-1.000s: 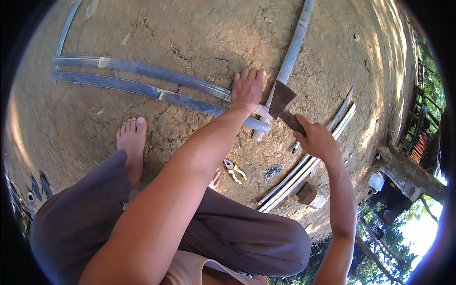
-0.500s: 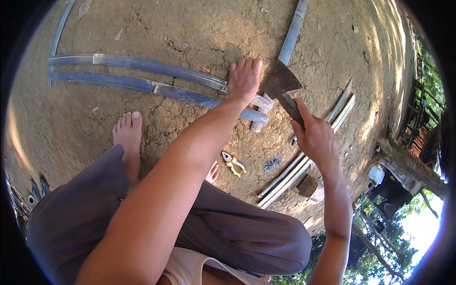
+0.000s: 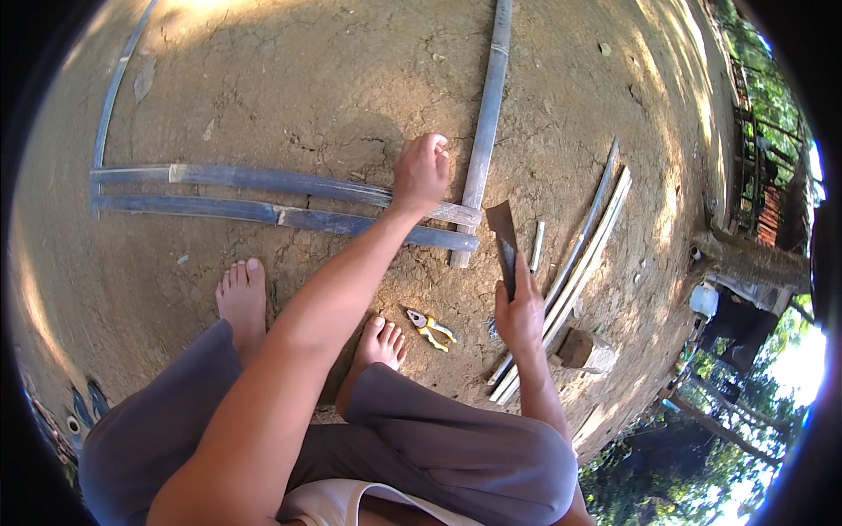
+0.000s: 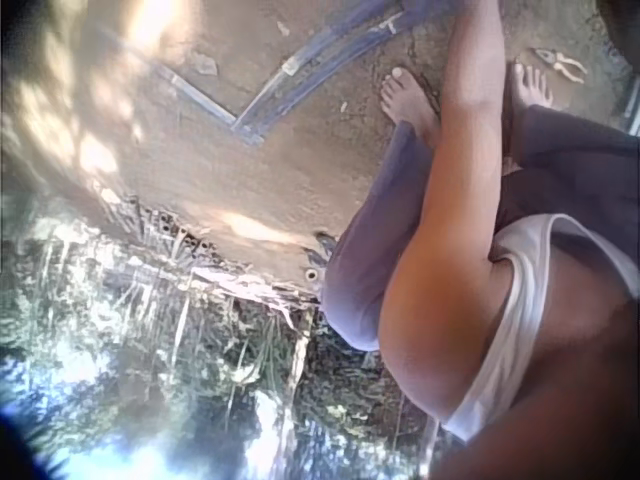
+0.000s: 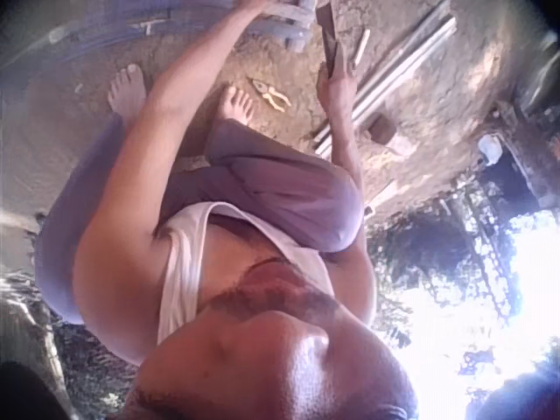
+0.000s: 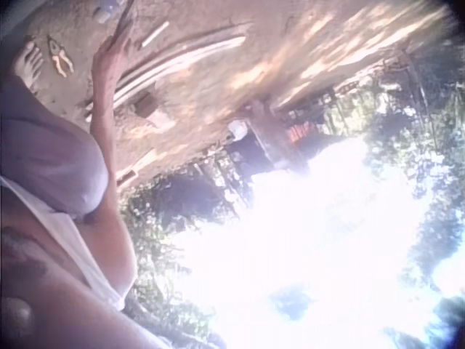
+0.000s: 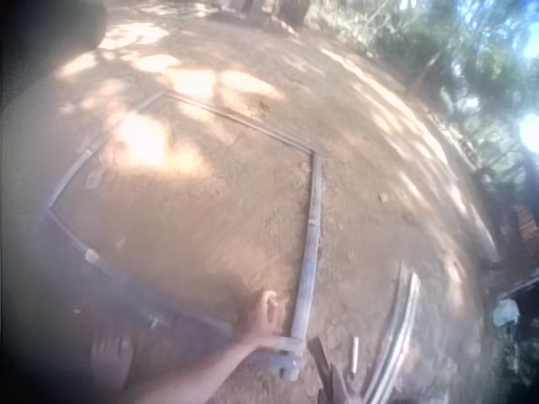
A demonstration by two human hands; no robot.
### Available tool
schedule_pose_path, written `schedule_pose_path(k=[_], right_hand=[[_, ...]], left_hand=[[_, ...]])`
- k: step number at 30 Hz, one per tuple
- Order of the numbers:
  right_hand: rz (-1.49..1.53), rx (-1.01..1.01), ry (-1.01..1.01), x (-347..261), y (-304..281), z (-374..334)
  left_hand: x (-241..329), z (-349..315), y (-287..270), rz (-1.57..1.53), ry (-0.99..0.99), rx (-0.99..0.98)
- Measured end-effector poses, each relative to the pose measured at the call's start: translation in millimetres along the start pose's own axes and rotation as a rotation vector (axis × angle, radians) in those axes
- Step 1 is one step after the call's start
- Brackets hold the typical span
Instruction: The person builds a rectangular frame using bamboo strips by aligning them, securing joints with nails using an axe as a hammer, and trimming excess material.
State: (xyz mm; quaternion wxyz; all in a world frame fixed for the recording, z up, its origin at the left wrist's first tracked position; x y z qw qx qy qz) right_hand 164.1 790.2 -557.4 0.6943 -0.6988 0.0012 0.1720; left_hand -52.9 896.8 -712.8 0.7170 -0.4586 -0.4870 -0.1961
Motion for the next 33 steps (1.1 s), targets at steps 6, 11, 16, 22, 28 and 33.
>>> schedule_pose_path(k=[6,11,16,22,28,33], right_hand=[[0.052,-0.011,0.169,-30.8,46.5,-36.7],[0.020,-0.047,0.101,-39.3,74.2,-33.4],[-0.009,-0.147,0.199,-16.6,80.2,-28.0],[-0.021,-0.147,0.236,-23.0,75.7,-23.7],[-0.066,-0.127,0.359,2.2,78.5,-17.3],[0.003,-0.143,0.291,-14.2,75.7,-18.0]], left_hand=[[-28.6,3.8,-66.8,0.350,0.443,-0.348],[-41.6,-1.1,-76.5,0.278,0.582,-0.542],[-39.1,-4.1,-72.0,0.313,0.547,-0.578],[-38.2,-1.2,-73.8,0.282,0.511,-0.568],[-32.5,-0.3,-69.2,0.254,0.539,-0.534],[-39.0,1.8,-73.4,0.238,0.550,-0.517]])
Point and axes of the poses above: each hand's wrist, its own z-axis towards the middle knuckle, its own y-axis out of the palm, x = y × z, the point moved 2 cm from there along z, towards the middle knuckle, and after that the axes turned 15 degrees about x, right-handed, at the moved point
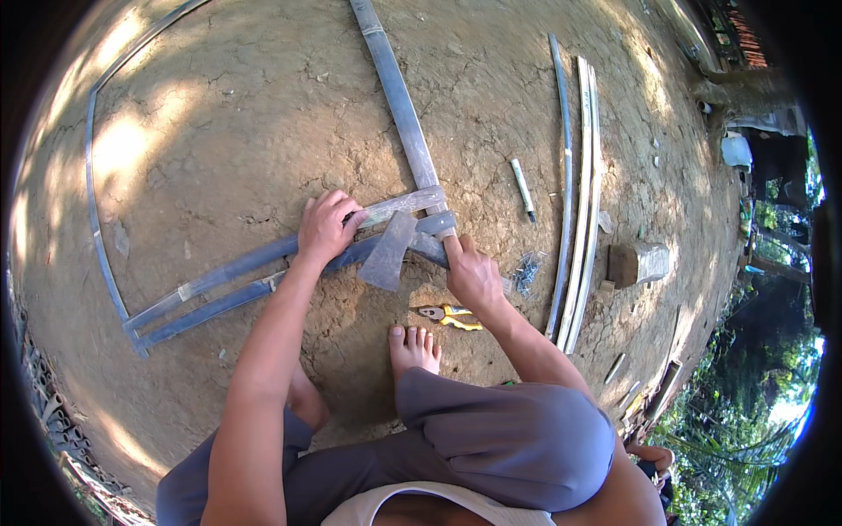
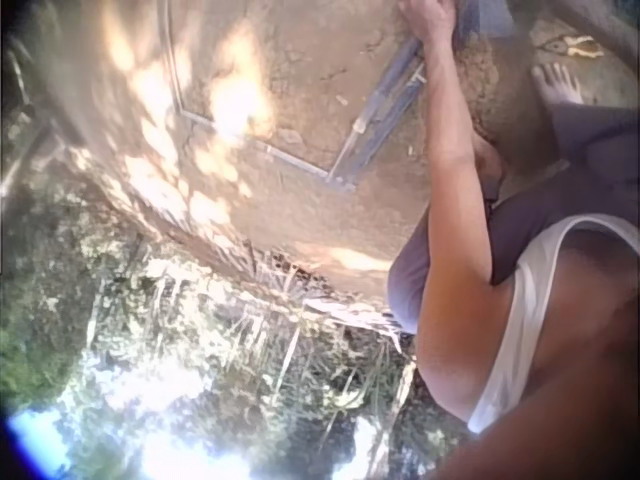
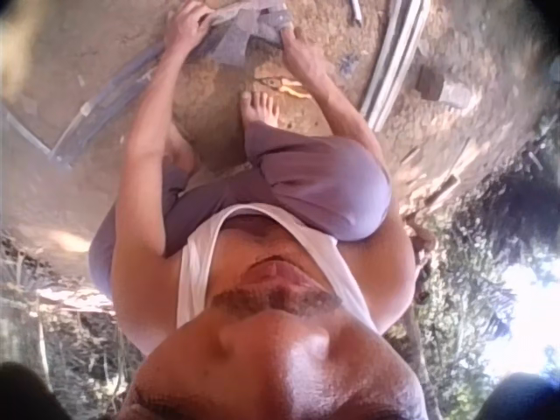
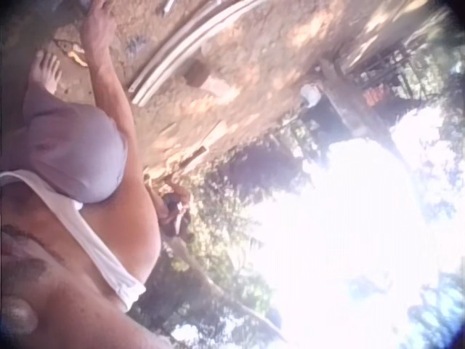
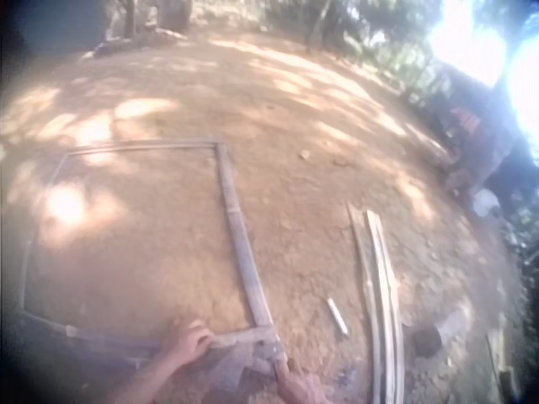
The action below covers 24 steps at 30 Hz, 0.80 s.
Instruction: The person builds a rectangular frame using bamboo strips by aligning them, securing joints with nails using an axe as a hammer, and trimming excess material.
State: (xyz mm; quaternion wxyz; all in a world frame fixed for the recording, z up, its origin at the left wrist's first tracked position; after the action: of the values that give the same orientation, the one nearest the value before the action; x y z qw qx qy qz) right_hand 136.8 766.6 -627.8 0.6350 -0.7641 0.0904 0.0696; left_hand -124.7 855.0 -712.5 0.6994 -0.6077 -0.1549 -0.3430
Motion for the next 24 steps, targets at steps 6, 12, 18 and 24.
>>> schedule_pose_path(k=[6,12,18,24], right_hand=[[0.030,0.015,0.038,3.4,-4.5,2.2],[0.023,0.021,0.064,28.5,-5.0,7.2],[0.402,0.095,-0.013,35.1,-18.4,-20.1],[0.571,0.221,0.380,42.1,-3.3,-41.1]], left_hand=[[4.2,-0.4,3.5,0.035,-0.019,-0.009],[8.9,1.4,2.8,-0.004,-0.019,-0.007],[13.2,3.5,0.2,0.057,-0.025,-0.086],[61.5,31.8,21.0,0.212,-0.159,-0.271]])
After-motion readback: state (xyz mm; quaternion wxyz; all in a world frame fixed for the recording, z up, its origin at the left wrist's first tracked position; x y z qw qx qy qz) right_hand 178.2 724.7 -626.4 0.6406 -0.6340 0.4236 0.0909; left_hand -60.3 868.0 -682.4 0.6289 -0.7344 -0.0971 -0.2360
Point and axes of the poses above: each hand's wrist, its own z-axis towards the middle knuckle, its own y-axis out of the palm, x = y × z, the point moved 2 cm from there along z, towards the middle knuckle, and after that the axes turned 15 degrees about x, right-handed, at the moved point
